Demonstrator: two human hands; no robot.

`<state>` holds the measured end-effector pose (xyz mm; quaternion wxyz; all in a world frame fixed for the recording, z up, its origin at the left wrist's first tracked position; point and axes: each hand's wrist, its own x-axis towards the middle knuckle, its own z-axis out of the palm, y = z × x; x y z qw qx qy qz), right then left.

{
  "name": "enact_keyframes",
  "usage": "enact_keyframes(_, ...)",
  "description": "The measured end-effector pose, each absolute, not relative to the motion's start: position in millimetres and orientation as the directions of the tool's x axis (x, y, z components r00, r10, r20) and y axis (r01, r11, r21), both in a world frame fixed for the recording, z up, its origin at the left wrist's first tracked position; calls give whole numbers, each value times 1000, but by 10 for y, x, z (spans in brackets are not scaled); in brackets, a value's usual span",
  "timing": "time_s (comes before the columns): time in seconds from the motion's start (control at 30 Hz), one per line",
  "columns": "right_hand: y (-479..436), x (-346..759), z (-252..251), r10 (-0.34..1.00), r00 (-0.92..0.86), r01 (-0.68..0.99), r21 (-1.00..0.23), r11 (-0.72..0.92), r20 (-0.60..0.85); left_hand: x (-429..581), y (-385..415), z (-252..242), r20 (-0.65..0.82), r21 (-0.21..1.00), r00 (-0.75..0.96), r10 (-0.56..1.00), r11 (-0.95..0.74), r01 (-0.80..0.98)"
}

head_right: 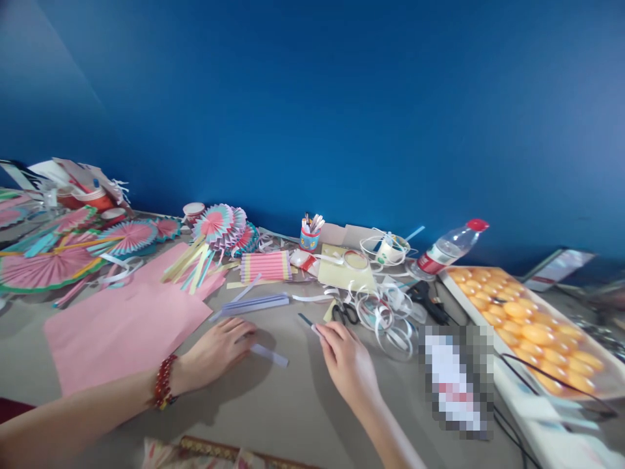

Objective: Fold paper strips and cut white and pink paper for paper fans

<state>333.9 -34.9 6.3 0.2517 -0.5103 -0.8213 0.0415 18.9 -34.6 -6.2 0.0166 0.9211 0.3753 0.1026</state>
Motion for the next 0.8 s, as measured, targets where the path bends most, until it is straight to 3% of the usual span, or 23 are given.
enact_keyframes(0.33,-611,3264,61,864,-408,755,-424,501,294,282,-343,-27,169,211,678,715,-698,684)
enact_keyframes(0.8,-867,3280,26,876,-419,799,-360,481,240,311,-302,-62,179,242,679,712,-701,671)
